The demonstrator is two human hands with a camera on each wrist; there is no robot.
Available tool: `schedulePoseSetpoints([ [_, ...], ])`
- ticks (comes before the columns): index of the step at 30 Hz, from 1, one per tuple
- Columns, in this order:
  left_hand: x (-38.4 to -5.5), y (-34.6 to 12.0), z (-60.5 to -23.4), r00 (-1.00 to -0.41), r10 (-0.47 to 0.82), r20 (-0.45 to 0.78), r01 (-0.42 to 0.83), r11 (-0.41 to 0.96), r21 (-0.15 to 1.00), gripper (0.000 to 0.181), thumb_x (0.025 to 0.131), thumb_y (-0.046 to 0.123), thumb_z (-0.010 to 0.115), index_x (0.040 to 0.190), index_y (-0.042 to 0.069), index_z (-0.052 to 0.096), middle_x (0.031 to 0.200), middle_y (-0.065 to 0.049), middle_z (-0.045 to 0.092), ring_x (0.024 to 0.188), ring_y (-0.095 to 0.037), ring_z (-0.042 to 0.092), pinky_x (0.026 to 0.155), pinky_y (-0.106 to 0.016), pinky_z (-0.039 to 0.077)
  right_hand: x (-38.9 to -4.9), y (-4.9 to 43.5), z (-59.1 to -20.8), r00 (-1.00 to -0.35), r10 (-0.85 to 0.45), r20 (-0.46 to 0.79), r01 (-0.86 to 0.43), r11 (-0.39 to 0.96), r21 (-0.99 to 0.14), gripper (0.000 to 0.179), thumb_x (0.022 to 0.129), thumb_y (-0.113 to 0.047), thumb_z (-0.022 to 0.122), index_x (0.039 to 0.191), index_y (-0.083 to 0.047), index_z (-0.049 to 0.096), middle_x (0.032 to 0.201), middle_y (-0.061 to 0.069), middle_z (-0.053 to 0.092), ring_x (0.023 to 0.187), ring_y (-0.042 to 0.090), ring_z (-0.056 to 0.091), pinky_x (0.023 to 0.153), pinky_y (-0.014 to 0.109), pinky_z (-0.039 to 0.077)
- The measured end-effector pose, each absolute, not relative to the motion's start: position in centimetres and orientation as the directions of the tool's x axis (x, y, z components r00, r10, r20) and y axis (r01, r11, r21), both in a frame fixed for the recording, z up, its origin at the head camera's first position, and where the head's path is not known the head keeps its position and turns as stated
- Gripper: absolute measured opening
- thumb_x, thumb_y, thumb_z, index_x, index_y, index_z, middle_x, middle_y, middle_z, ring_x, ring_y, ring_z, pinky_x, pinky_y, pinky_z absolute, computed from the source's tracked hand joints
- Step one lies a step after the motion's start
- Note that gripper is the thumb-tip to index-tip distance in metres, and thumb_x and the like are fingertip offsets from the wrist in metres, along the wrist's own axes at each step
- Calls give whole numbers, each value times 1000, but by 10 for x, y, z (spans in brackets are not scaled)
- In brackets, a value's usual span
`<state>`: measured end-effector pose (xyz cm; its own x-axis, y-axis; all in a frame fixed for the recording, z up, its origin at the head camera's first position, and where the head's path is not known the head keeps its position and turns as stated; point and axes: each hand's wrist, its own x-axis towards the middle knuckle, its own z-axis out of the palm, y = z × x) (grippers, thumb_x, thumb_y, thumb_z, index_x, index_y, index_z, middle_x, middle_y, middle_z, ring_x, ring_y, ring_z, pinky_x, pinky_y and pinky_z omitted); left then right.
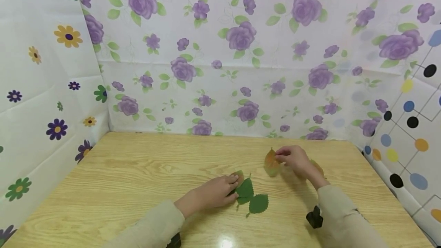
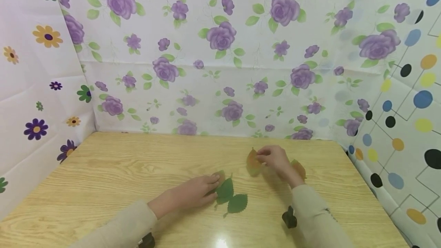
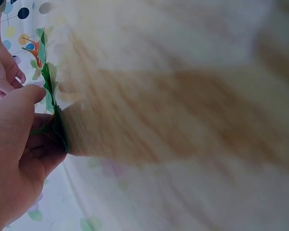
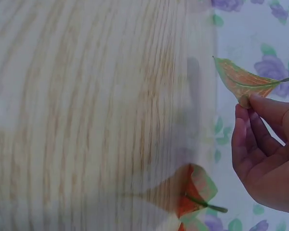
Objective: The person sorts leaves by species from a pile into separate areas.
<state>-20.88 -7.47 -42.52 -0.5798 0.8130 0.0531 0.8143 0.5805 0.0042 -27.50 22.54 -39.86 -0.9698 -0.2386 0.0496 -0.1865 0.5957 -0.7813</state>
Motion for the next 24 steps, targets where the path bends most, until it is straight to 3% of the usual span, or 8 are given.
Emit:
schedulePoseSetpoints([
  [9, -211, -73, -428, -599, 800, 35, 801, 599, -2, 45, 103, 31, 48, 132, -3, 55, 141, -20, 46, 130, -26, 45, 105, -31, 37, -287, 249, -411, -978, -203, 57, -182, 679, -711, 26, 92, -15, 67, 108, 5, 68, 101, 15, 68, 94, 31, 63, 78, 41, 53],
  [18, -211, -72, -427, -602, 798, 33, 798, 602, -5, 43, 104, 29, 47, 131, -3, 56, 141, -19, 47, 131, -25, 45, 106, -31, 37, -287, 268, -419, -980, -198, 3, -115, 558, -822, 25, 92, -11, 65, 105, 11, 66, 90, 13, 68, 74, 20, 64, 65, 33, 56],
  [24, -211, -72, -427, -595, 802, 47, 802, 597, -24, 40, 104, 26, 47, 130, -3, 57, 139, -19, 48, 129, -25, 46, 105, -30, 37, -286, 269, -422, -987, -160, -28, -76, 607, -791, 25, 91, -9, 66, 106, 10, 66, 91, 13, 69, 75, 21, 65, 67, 34, 56],
])
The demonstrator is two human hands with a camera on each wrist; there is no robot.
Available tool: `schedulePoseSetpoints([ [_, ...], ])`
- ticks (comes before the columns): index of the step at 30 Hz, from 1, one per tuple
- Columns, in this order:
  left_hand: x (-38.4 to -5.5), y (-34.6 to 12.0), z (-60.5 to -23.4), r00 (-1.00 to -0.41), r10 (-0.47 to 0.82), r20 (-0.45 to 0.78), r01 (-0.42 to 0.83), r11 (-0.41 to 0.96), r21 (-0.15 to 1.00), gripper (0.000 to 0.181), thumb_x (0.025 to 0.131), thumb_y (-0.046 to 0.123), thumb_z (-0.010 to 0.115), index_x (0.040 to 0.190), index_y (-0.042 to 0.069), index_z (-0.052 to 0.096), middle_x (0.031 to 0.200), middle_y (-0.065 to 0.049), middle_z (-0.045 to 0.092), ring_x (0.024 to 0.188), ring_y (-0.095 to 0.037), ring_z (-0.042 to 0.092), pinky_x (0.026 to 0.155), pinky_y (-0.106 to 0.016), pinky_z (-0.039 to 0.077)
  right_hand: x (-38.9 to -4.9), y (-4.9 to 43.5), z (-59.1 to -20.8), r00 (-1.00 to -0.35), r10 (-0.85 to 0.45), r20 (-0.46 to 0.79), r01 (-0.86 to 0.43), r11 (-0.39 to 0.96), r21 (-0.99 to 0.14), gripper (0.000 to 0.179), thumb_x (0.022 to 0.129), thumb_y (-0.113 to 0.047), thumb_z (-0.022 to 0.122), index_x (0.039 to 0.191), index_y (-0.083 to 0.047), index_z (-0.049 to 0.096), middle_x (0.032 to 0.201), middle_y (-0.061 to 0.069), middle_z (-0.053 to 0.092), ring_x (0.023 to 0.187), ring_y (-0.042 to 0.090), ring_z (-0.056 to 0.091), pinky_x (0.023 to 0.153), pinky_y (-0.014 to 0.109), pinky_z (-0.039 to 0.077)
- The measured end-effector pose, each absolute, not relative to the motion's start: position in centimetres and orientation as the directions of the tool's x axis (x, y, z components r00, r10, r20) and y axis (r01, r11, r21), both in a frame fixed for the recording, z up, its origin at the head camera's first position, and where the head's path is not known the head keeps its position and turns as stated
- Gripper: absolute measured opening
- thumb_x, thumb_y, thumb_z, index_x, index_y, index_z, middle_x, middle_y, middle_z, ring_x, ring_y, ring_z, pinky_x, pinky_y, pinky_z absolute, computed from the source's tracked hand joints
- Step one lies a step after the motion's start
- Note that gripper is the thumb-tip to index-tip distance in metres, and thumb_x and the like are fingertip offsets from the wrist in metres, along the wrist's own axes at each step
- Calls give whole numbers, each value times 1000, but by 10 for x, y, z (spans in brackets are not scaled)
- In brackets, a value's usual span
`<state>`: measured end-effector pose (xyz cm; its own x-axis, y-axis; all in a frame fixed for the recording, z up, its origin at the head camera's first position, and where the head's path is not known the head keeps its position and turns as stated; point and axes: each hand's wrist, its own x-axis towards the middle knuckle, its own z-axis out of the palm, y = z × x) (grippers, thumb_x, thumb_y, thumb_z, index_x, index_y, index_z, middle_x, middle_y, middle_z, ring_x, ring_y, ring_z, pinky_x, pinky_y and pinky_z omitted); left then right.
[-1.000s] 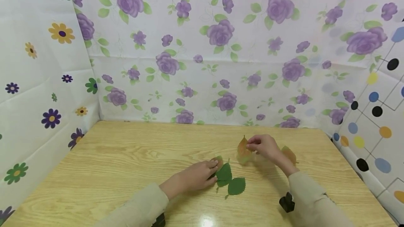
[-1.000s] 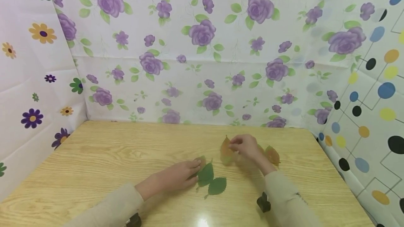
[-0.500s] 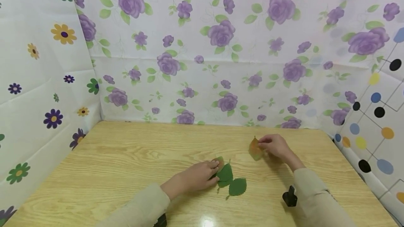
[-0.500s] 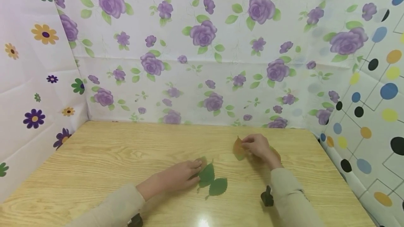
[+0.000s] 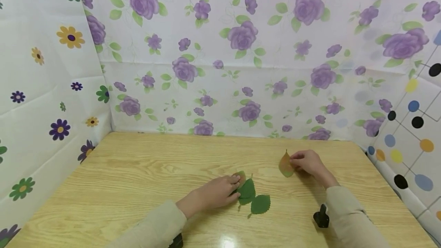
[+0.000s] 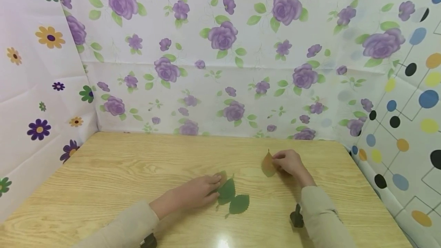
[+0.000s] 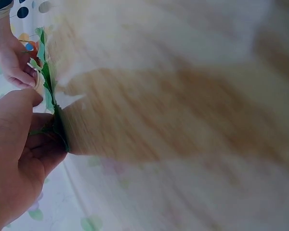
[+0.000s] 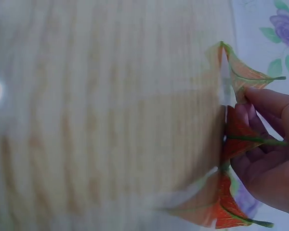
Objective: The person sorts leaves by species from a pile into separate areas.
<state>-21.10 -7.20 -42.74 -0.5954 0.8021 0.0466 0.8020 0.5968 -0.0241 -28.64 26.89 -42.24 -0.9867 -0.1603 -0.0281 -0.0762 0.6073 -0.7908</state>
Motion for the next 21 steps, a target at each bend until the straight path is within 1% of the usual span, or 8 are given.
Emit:
schedulePoseSetpoints([
  [6, -212, -69, -430, -589, 805, 74, 804, 592, -46, 33, 102, 16, 47, 126, -3, 60, 136, -18, 51, 125, -24, 50, 103, -28, 40, -282, 272, -426, -987, -157, -17, -95, 681, -726, 26, 92, -13, 66, 108, 8, 67, 91, 11, 69, 75, 19, 61, 64, 34, 53],
  [9, -212, -69, -430, -592, 802, 78, 802, 596, -39, 33, 101, 15, 49, 125, -3, 60, 135, -18, 52, 123, -24, 53, 101, -28, 42, -281, 274, -428, -986, -169, 2, -121, 697, -707, 27, 92, -14, 66, 108, 8, 67, 93, 13, 69, 75, 20, 60, 63, 34, 51],
  [12, -213, -69, -430, -582, 807, 97, 810, 586, -19, 32, 100, 13, 50, 123, -5, 61, 133, -19, 54, 121, -26, 55, 98, -27, 44, -281, 273, -429, -984, -177, 17, -140, 714, -686, 25, 91, -12, 67, 107, 7, 68, 95, 15, 69, 78, 21, 61, 65, 34, 51],
  [17, -216, -71, -430, -582, 803, 130, 813, 575, 91, 29, 98, 8, 51, 121, -6, 62, 131, -21, 55, 119, -27, 56, 97, -27, 45, -281, 272, -430, -983, -181, 20, -149, 736, -660, 23, 91, -11, 67, 106, 5, 69, 99, 16, 68, 87, 27, 61, 72, 40, 51],
  [21, -216, -71, -427, -617, 773, 143, 785, 592, 184, 25, 97, 5, 52, 116, -5, 66, 128, -19, 58, 117, -25, 57, 96, -27, 46, -283, 272, -430, -982, -187, 8, -146, 738, -659, 24, 91, -13, 66, 108, 4, 69, 101, 17, 68, 91, 31, 61, 76, 45, 51],
])
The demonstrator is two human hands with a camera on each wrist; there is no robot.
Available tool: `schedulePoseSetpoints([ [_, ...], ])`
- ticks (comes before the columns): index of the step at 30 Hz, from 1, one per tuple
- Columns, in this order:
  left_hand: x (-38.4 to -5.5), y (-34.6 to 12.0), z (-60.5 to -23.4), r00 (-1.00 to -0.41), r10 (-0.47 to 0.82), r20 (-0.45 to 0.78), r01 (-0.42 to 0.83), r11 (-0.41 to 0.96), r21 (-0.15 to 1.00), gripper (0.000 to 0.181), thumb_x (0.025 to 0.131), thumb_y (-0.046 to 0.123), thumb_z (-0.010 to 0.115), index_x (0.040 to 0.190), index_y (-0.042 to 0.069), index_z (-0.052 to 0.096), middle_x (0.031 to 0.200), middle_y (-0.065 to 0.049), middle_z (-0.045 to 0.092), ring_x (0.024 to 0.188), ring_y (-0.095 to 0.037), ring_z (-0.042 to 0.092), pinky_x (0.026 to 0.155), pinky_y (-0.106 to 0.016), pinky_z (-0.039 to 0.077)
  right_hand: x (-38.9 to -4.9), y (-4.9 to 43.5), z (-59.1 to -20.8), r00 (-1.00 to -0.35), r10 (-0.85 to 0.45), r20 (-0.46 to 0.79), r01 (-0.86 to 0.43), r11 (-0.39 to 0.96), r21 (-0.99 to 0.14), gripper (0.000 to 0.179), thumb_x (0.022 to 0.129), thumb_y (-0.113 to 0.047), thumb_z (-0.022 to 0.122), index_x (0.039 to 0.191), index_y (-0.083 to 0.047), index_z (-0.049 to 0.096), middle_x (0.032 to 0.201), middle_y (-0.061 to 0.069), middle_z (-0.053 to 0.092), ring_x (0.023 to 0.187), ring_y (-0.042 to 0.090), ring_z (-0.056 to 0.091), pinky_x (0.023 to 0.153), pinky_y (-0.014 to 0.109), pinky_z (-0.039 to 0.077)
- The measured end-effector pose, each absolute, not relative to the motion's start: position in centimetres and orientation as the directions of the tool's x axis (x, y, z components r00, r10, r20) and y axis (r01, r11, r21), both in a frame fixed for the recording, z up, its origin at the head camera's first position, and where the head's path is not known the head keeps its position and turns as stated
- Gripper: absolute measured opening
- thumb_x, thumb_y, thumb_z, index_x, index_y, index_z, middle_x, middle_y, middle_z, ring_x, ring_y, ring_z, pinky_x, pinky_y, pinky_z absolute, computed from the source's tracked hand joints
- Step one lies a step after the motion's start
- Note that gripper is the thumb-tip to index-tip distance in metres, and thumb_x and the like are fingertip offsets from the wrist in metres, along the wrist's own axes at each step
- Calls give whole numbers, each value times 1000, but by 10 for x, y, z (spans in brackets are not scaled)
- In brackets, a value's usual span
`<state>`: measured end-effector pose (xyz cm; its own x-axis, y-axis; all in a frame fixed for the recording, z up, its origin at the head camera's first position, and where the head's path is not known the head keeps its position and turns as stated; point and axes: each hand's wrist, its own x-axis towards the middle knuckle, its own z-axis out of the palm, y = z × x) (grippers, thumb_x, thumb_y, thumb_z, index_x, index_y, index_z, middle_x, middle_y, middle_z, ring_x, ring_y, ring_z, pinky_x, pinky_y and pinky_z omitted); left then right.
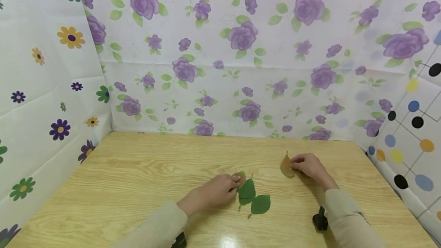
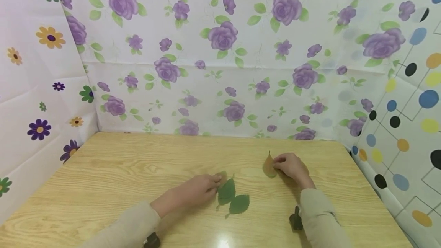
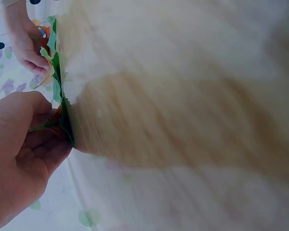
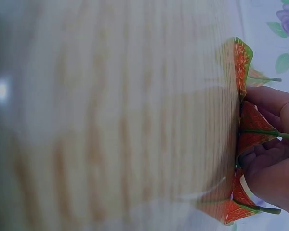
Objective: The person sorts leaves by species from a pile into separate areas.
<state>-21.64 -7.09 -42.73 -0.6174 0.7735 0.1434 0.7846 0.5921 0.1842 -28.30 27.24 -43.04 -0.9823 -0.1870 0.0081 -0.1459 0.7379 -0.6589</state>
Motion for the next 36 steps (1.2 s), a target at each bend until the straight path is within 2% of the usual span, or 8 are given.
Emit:
schedulePoseSetpoints([
  [5, -217, -68, -425, -651, 741, 167, 753, 603, 264, 20, 95, 2, 57, 108, -4, 70, 120, -17, 63, 112, -24, 61, 91, -26, 49, -283, 273, -433, -981, -193, 5, -148, 735, -662, 24, 92, -15, 66, 109, 3, 69, 101, 15, 68, 94, 33, 61, 81, 49, 49],
  [13, -221, -62, -429, -698, 683, 215, 713, 633, 303, 11, 89, 0, 66, 97, -2, 75, 113, -14, 67, 104, -24, 64, 86, -21, 50, -284, 273, -435, -981, -192, 2, -147, 741, -655, 23, 92, -15, 64, 108, 1, 68, 100, 13, 67, 95, 32, 60, 84, 51, 47],
  [21, -220, -59, -426, -733, 640, 233, 678, 657, 328, 5, 85, -2, 71, 87, 2, 73, 102, -12, 67, 101, -25, 62, 82, -25, 52, -282, 272, -434, -979, -201, -11, -141, 725, -674, 26, 94, -14, 62, 113, 3, 66, 101, 12, 66, 95, 31, 60, 84, 50, 47],
  [25, -220, -58, -423, -748, 629, 213, 661, 671, 337, 7, 84, -2, 72, 88, 3, 69, 97, -10, 67, 101, -26, 60, 84, -29, 51, -281, 271, -434, -979, -205, -16, -140, 719, -681, 27, 94, -13, 62, 115, 4, 65, 99, 9, 66, 94, 29, 60, 84, 49, 47],
  [29, -222, -59, -423, -779, 598, 188, 620, 692, 370, 15, 82, 0, 75, 92, 3, 64, 91, -7, 63, 92, -22, 59, 78, -28, 50, -281, 270, -434, -978, -210, -9, -149, 721, -677, 28, 94, -13, 62, 116, 5, 64, 98, 8, 66, 92, 28, 61, 83, 49, 48],
  [32, -225, -59, -423, -806, 566, 173, 584, 712, 390, 29, 80, 3, 78, 104, 2, 63, 93, -7, 61, 88, -20, 57, 73, -26, 49, -281, 269, -434, -979, -205, -5, -148, 721, -677, 29, 94, -12, 62, 117, 5, 64, 98, 9, 66, 93, 28, 61, 84, 49, 48],
  [36, -231, -58, -422, -840, 524, 142, 525, 720, 454, 47, 78, 4, 80, 120, -1, 59, 100, -11, 61, 90, -22, 58, 76, -28, 51, -281, 269, -434, -981, -195, -1, -144, 725, -674, 30, 94, -12, 62, 118, 5, 62, 99, 10, 65, 94, 29, 60, 84, 49, 48],
])
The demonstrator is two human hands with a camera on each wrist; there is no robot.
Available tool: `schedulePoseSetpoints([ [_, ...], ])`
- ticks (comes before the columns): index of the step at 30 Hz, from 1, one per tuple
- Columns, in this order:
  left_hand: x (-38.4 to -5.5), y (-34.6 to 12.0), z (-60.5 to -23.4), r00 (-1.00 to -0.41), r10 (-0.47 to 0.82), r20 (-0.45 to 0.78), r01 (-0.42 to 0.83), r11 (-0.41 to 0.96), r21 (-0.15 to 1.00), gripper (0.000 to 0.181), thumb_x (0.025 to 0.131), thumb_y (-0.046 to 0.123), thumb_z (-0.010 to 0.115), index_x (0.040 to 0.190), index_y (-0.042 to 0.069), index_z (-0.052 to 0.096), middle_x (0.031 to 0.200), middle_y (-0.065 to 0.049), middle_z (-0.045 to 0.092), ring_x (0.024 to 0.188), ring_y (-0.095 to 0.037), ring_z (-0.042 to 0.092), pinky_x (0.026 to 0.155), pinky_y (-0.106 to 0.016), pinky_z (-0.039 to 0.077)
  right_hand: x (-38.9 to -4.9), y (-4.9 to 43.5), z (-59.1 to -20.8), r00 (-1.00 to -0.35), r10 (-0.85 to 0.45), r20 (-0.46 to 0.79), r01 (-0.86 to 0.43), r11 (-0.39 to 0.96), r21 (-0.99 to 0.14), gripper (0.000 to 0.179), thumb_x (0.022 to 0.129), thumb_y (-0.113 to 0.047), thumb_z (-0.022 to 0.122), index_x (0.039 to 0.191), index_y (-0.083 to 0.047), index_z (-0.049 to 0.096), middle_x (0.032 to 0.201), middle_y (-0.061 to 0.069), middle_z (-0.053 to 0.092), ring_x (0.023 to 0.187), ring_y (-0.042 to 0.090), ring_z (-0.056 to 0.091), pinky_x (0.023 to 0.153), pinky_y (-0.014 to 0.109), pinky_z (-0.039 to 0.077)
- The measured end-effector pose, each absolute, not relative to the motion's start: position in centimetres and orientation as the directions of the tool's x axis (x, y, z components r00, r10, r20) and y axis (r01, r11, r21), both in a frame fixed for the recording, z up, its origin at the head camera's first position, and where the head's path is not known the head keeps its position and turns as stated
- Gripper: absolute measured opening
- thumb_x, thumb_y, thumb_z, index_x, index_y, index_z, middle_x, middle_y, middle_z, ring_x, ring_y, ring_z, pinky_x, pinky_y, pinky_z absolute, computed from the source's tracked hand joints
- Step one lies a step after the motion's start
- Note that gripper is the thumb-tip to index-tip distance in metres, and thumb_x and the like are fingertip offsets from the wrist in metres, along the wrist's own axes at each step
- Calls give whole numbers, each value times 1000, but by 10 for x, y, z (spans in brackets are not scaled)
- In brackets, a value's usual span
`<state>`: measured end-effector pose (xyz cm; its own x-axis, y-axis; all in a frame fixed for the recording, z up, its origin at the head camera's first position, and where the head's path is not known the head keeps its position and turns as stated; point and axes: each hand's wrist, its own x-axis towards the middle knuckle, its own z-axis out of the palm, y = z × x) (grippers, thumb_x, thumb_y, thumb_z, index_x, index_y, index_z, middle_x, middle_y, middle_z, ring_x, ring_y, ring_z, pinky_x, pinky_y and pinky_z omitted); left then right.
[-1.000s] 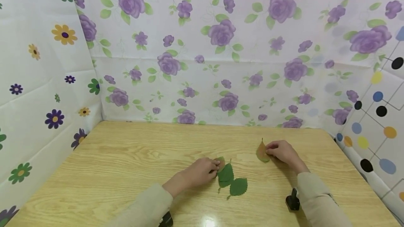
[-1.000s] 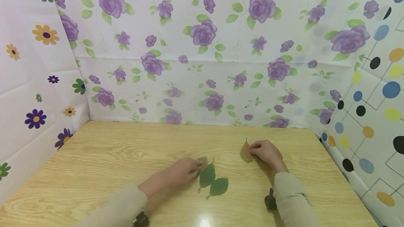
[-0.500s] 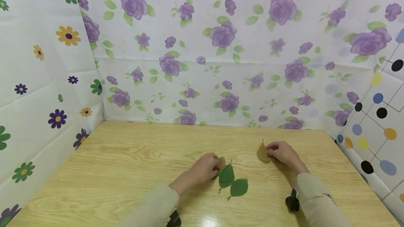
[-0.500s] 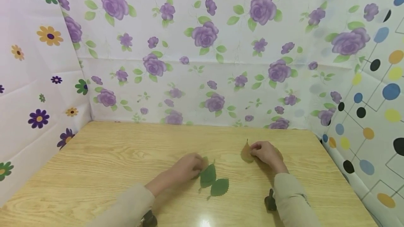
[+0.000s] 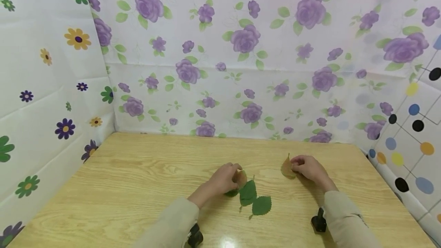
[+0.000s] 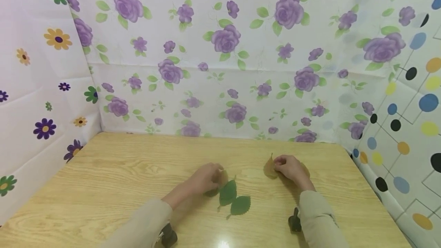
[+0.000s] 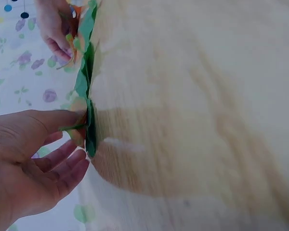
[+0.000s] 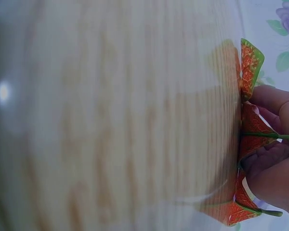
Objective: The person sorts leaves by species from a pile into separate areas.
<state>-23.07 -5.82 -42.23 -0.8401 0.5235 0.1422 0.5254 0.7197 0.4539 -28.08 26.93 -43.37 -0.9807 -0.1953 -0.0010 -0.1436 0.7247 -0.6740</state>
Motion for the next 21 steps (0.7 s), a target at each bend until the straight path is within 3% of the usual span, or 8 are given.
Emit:
schedulePoseSetpoints([
  [6, -237, -57, -421, -872, 480, 98, 448, 699, 557, 42, 79, 3, 79, 116, -5, 61, 96, -12, 60, 88, -24, 58, 74, -30, 51, -282, 271, -439, -983, -185, -9, -131, 724, -677, 29, 94, -12, 62, 118, 4, 63, 102, 11, 65, 96, 31, 60, 85, 50, 48],
  [14, -239, -60, -424, -867, 478, 142, 468, 680, 564, 21, 80, 3, 77, 96, -4, 65, 88, -11, 59, 81, -21, 55, 67, -27, 49, -282, 271, -441, -982, -189, -1, -138, 720, -680, 28, 93, -12, 62, 116, 5, 63, 101, 11, 65, 95, 30, 60, 83, 49, 48],
  [21, -244, -65, -428, -853, 482, 198, 492, 618, 613, 14, 85, 1, 72, 96, -3, 63, 85, -12, 65, 77, -23, 63, 61, -24, 50, -282, 270, -437, -982, -187, 2, -139, 723, -677, 29, 93, -12, 63, 117, 4, 64, 102, 11, 66, 97, 31, 60, 85, 50, 47],
])
